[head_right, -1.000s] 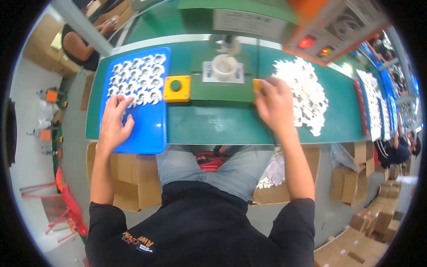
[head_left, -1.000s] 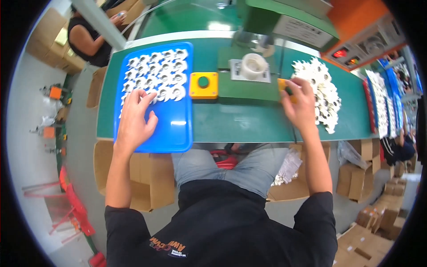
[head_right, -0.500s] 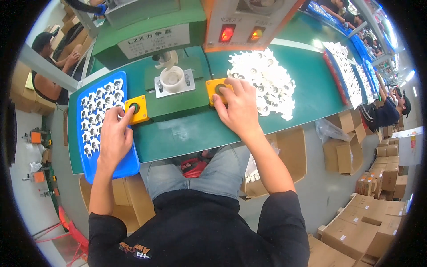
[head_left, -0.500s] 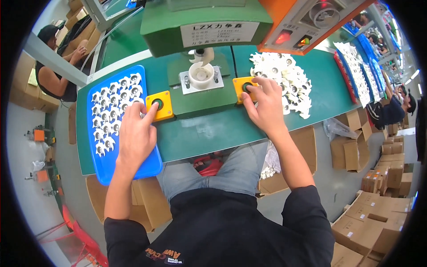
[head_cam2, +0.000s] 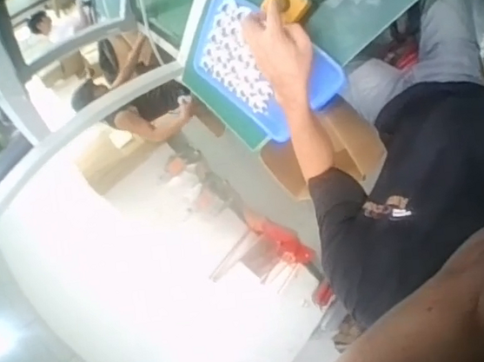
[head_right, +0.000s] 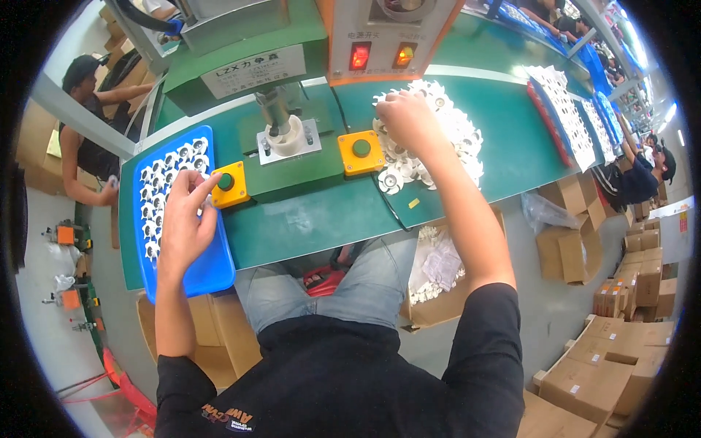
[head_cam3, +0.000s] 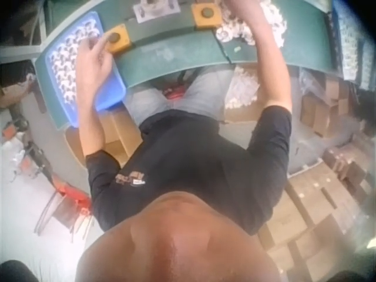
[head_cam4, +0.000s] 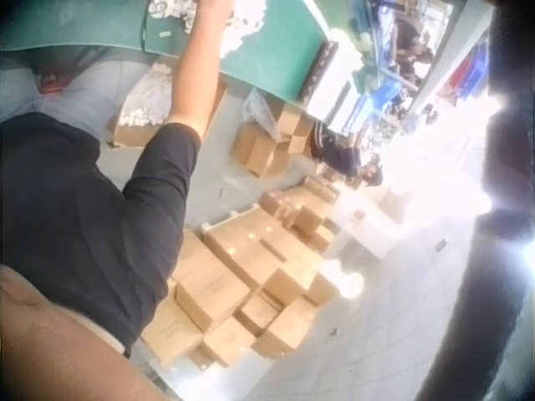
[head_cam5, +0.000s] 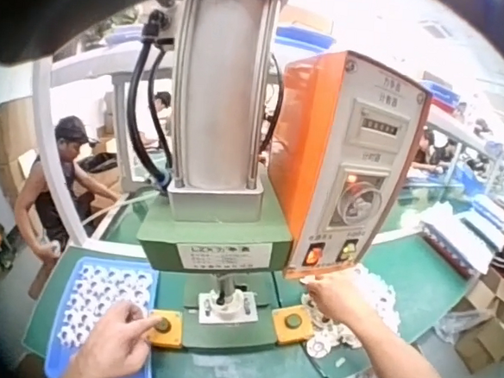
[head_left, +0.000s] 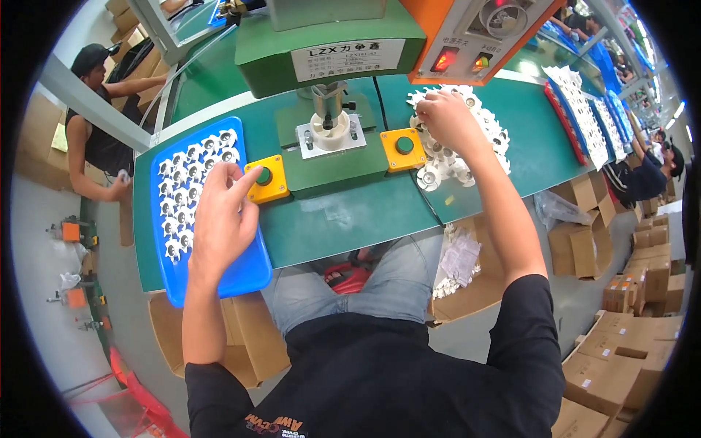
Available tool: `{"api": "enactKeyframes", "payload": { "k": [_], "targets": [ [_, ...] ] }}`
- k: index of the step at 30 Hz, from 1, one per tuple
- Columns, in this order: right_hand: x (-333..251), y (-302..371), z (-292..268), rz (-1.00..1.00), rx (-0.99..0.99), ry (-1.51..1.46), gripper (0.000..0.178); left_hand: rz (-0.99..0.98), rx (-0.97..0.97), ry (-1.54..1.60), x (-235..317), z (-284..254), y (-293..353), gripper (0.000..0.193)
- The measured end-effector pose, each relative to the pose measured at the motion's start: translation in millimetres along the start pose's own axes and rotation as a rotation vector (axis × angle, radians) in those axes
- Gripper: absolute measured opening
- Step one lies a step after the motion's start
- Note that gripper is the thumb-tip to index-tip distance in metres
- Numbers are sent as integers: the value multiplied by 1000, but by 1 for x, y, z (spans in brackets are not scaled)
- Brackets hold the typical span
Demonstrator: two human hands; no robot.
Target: Assembling small white circular components using a press machine on a factory assembly line.
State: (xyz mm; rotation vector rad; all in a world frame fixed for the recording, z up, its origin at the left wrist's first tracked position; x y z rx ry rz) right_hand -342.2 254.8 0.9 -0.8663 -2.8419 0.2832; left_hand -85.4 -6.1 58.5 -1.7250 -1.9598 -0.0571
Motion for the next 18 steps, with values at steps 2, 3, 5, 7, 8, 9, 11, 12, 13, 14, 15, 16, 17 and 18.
{"api": "enactKeyframes", "payload": {
  "k": [2,3,5,7,8,9,11,12,13,14,15,16,17,18],
  "targets": [
    [-8,0,-5,-46,15,70,12,5,41,67,6,-5,-5,39],
    [-9,1,-8,-47,19,67,12,22,68,85,8,-5,-8,35],
    [-12,3,-20,-62,89,74,15,37,89,114,15,-5,-16,34],
    [-8,3,-21,-41,137,22,11,61,113,179,12,-3,-26,34],
    [-2,8,-33,73,244,-113,12,59,117,178,13,-3,-34,34],
    [8,15,-42,188,349,-248,13,55,107,209,17,0,-43,37],
    [7,19,-48,183,429,-321,13,52,99,241,30,6,-60,41],
    [11,21,-46,264,442,-473,15,48,140,277,37,4,-67,46],
    [16,23,-43,344,453,-623,16,47,182,314,44,1,-75,51],
    [17,23,-40,368,462,-648,20,45,188,313,50,2,-84,51],
    [14,21,-41,361,463,-649,20,49,190,368,55,2,-92,51],
    [10,20,-37,383,465,-768,21,50,190,424,56,3,-100,52],
    [5,18,-33,404,466,-886,21,69,187,476,56,7,-109,50],
    [-3,14,-34,396,462,-889,21,62,193,474,54,8,-110,50]
  ]
}}
Point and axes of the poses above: each hand's wrist, its own y-axis away from the middle knuckle, its own z-axis out of the palm, x = y × z, the point moved 10 cm from there along -y, towards the middle knuckle, and after that the axes turned 6 degrees about -z, right-handed, at the moved point
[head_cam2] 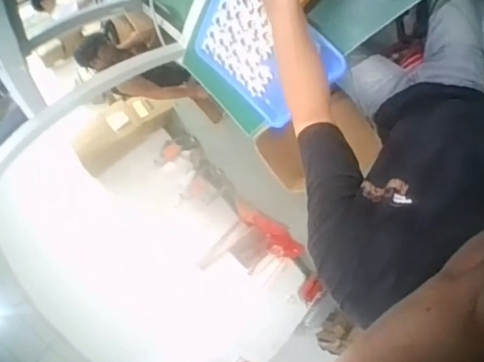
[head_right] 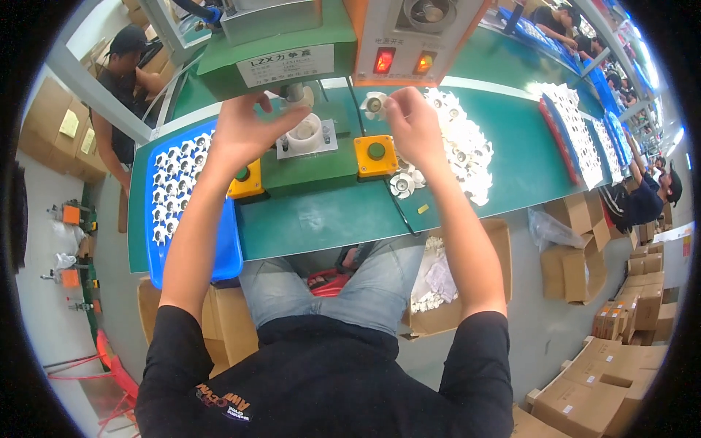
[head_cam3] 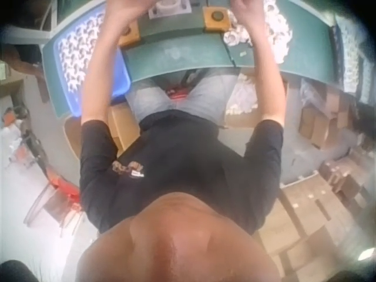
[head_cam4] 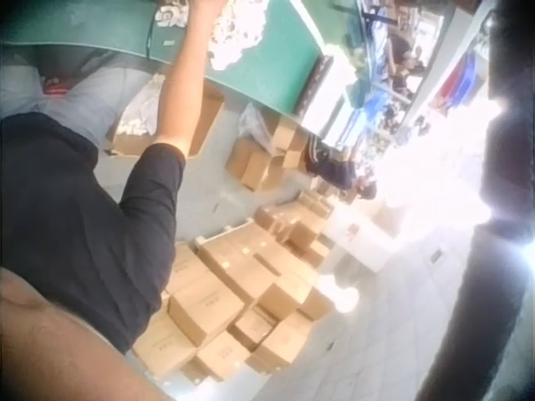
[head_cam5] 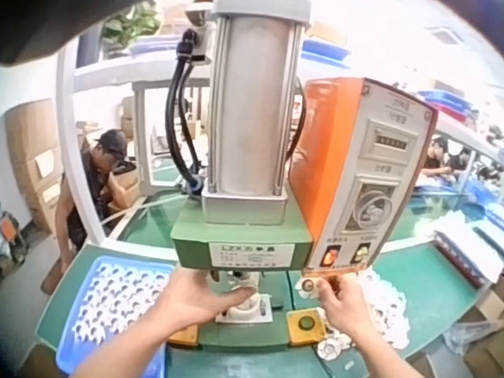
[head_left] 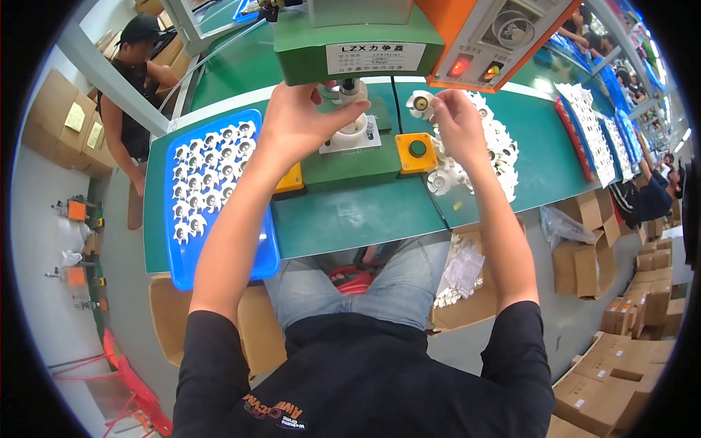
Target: Assembling small white circular components using a press machine on a factory assembly line.
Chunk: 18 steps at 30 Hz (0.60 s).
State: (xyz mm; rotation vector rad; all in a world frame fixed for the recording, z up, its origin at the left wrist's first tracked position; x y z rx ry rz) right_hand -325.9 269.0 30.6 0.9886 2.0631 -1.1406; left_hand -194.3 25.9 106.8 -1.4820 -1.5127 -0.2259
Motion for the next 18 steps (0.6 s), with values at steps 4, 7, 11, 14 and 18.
{"api": "enactKeyframes", "payload": {
  "k": [4,7,11,14,18],
  "targets": [
    [-18,0,31,90,-37,-167,20,-60,-72,-215,-8,11,0,49],
    [-27,-6,58,80,-52,-269,20,53,-28,-395,-12,4,18,46],
    [-62,-4,97,222,-117,-597,29,6,-12,-449,-25,-56,50,39],
    [-58,-3,102,282,-121,-711,26,-72,21,-591,-42,-118,77,42],
    [-56,4,86,256,-145,-593,29,-90,-57,-603,-72,-173,123,42]
  ]
}}
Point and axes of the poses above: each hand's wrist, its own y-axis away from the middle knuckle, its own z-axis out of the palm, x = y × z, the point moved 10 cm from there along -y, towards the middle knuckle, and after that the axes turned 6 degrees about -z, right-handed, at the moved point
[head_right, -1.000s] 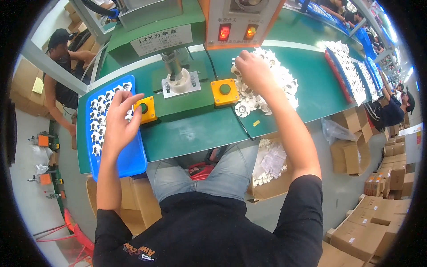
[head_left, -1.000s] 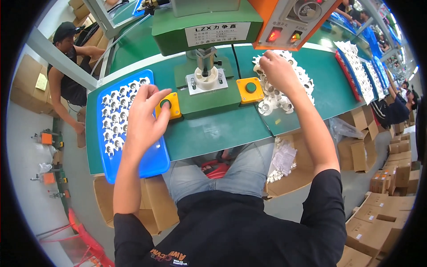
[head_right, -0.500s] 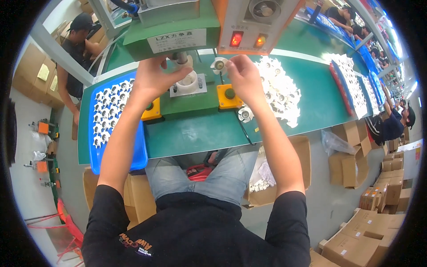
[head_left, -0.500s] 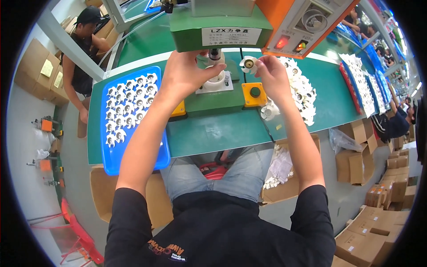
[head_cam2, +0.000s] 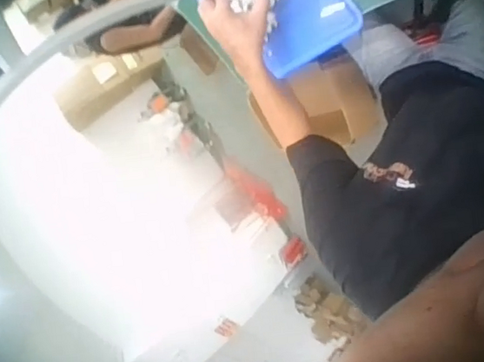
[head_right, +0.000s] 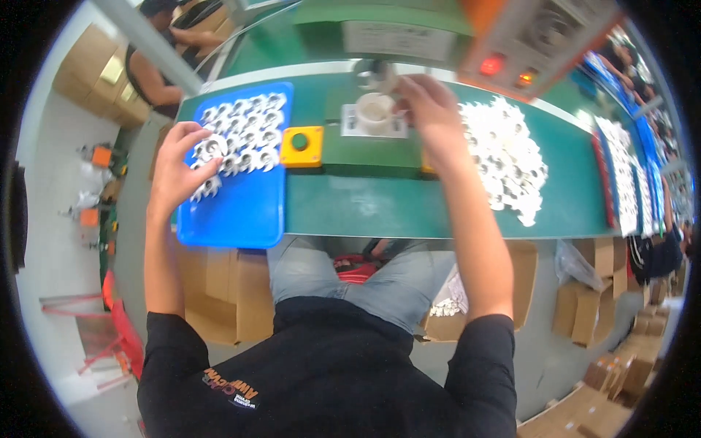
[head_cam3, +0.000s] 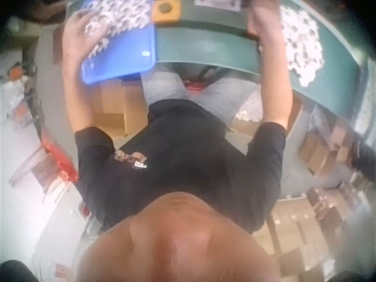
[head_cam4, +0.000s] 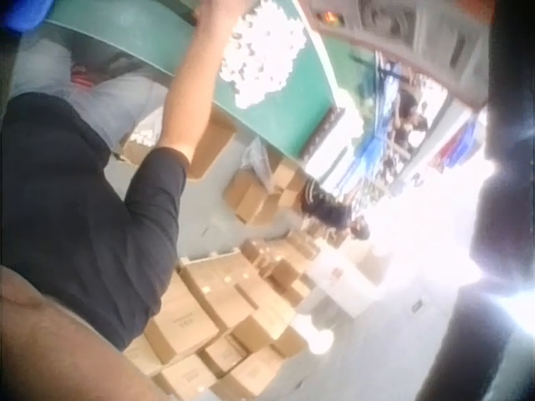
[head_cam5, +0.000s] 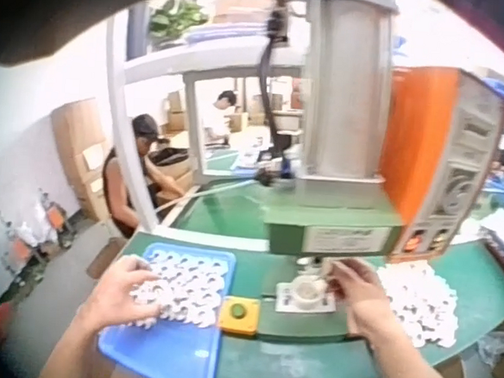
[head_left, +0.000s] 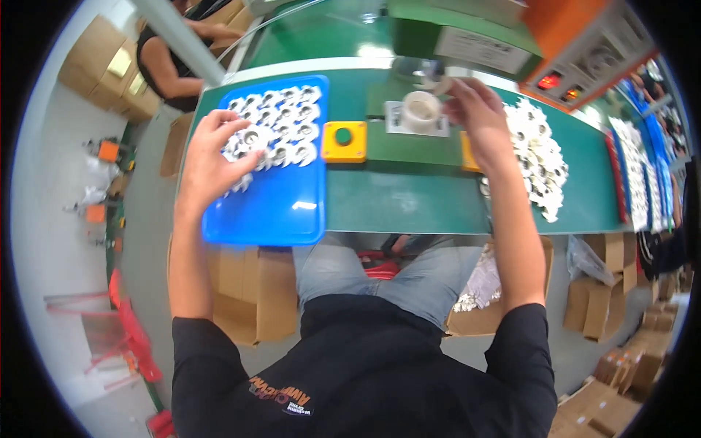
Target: Assembling small white circular components using a press machine on a factory assembly line.
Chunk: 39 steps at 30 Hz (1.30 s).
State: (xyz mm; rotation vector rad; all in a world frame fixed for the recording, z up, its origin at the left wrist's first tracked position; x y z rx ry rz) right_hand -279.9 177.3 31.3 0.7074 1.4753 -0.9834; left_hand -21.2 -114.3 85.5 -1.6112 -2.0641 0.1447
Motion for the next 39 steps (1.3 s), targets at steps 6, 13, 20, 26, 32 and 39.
{"api": "enactKeyframes", "payload": {
  "k": [6,13,20,26,32,39],
  "targets": [
    [5,11,-13,43,-29,41,26,-31,-189,-53,-12,31,63,42],
    [5,27,-33,38,-14,178,27,-55,-85,-154,-21,45,68,43],
    [-9,62,-53,-278,-13,687,23,-39,-46,-139,-3,40,58,42],
    [-21,86,-30,-681,-78,1130,24,165,-47,27,73,66,20,45],
    [-15,99,-36,-700,2,1245,34,219,-79,49,95,96,-1,39],
    [-19,87,-43,-604,-101,1211,26,213,-41,62,106,95,-11,26]
  ]
}}
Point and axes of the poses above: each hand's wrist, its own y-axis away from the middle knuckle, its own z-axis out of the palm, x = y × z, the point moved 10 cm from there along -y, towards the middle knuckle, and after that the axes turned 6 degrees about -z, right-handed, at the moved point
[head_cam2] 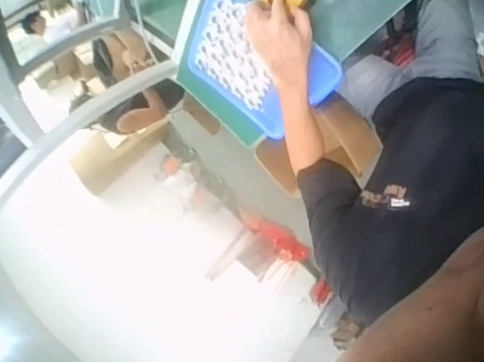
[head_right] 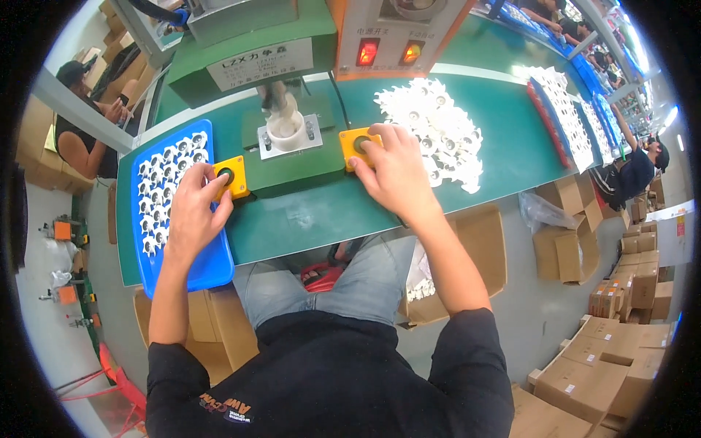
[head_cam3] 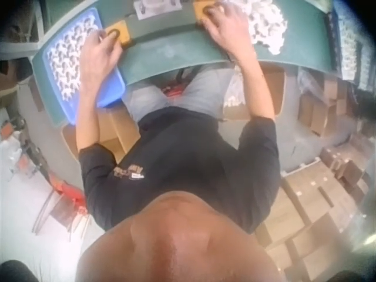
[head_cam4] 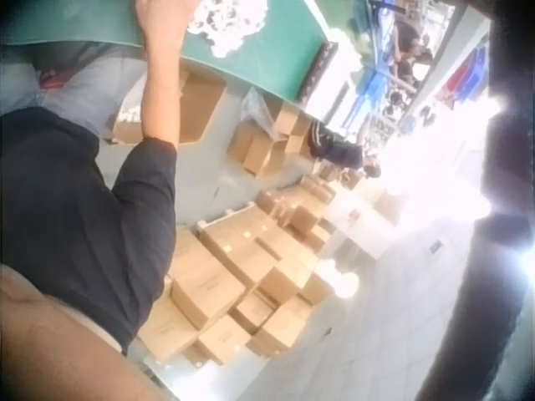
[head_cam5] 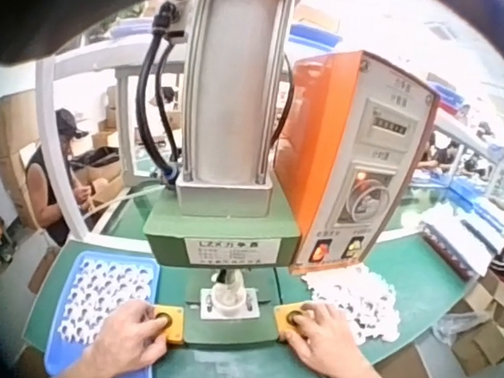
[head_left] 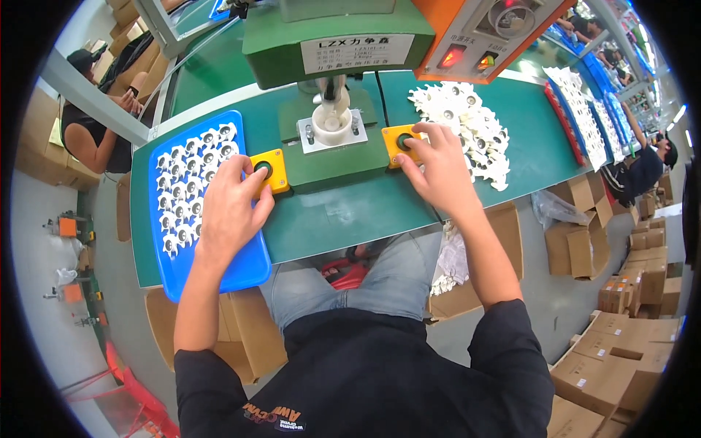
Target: Assembling small white circular components using a press machine on a factory assembly line.
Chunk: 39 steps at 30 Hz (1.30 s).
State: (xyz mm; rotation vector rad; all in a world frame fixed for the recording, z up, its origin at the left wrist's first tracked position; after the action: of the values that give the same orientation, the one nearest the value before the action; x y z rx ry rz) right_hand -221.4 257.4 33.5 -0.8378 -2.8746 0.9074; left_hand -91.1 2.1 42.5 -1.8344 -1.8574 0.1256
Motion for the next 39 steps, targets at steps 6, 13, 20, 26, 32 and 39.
{"api": "enactKeyframes", "payload": {
  "k": [6,13,20,26,32,39],
  "targets": [
    [103,-23,4,95,-167,195,28,-102,-49,96,-12,-3,-4,27],
    [121,-24,35,49,-398,210,28,-111,-32,128,-7,-18,1,29],
    [123,-22,16,-47,-369,72,6,5,-16,227,13,-12,-15,23],
    [140,-26,-10,349,-176,-208,16,-56,121,383,29,-5,-68,54],
    [99,-42,18,489,-122,-687,24,-90,142,487,42,3,-114,52],
    [41,-76,26,534,-134,-842,20,-49,120,196,43,16,-114,41]
  ]
}}
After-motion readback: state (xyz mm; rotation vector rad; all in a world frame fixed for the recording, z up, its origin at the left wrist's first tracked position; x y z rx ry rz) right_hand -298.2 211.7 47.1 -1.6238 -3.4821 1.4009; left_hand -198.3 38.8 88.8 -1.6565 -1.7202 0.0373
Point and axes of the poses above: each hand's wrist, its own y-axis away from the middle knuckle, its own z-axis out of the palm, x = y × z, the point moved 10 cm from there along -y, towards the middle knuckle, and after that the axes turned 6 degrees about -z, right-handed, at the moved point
